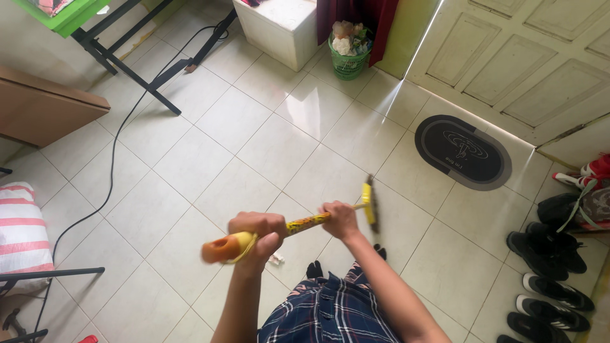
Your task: The person sweeps debris across a tiled floor using a broom, pushing the items toward a dustpan and into different areas of the room.
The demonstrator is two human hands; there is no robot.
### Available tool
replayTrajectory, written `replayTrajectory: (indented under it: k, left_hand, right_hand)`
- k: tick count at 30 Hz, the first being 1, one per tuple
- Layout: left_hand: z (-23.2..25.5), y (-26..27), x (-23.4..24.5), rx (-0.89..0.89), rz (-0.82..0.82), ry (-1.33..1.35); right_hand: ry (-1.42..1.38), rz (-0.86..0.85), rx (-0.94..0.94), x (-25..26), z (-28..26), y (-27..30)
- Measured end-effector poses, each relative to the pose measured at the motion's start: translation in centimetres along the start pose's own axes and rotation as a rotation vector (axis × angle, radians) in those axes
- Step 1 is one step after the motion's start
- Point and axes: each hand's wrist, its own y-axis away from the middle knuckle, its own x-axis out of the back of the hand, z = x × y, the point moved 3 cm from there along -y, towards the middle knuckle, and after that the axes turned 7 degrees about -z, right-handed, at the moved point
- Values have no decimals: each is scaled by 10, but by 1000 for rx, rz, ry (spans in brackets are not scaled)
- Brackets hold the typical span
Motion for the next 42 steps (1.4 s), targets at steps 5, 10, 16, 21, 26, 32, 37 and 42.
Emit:
replayTrajectory:
  k: [5, 10, 16, 21, 26, 32, 37, 42]
  left_hand:
    - [-61, -26, -37, 194, -154, 82]
    - [-94, -57, -94, 210, -207, -36]
    - [-80, -101, -146, 165, -217, -177]
    - [-56, -131, -171, 18, -156, -233]
    - [-63, -139, -190, -102, 41, -1]
    - [-129, -155, -198, 162, 8, -62]
    - [-176, -171, -224, 181, -129, -10]
    - [-165, -184, -221, 122, -169, -63]
  right_hand:
    - [79, -144, -258, 20, 100, 15]
    - [-6, -235, -332, 30, 167, 15]
    - [-147, -235, -46, 38, 176, -15]
    - [-207, -224, 28, 90, 156, -40]
    - [-94, -182, 163, 130, 181, -45]
    - [-48, -148, 23, 135, 278, -40]
    - [11, -238, -253, 114, 347, -28]
    - [-56, -222, -139, 89, 338, -40]
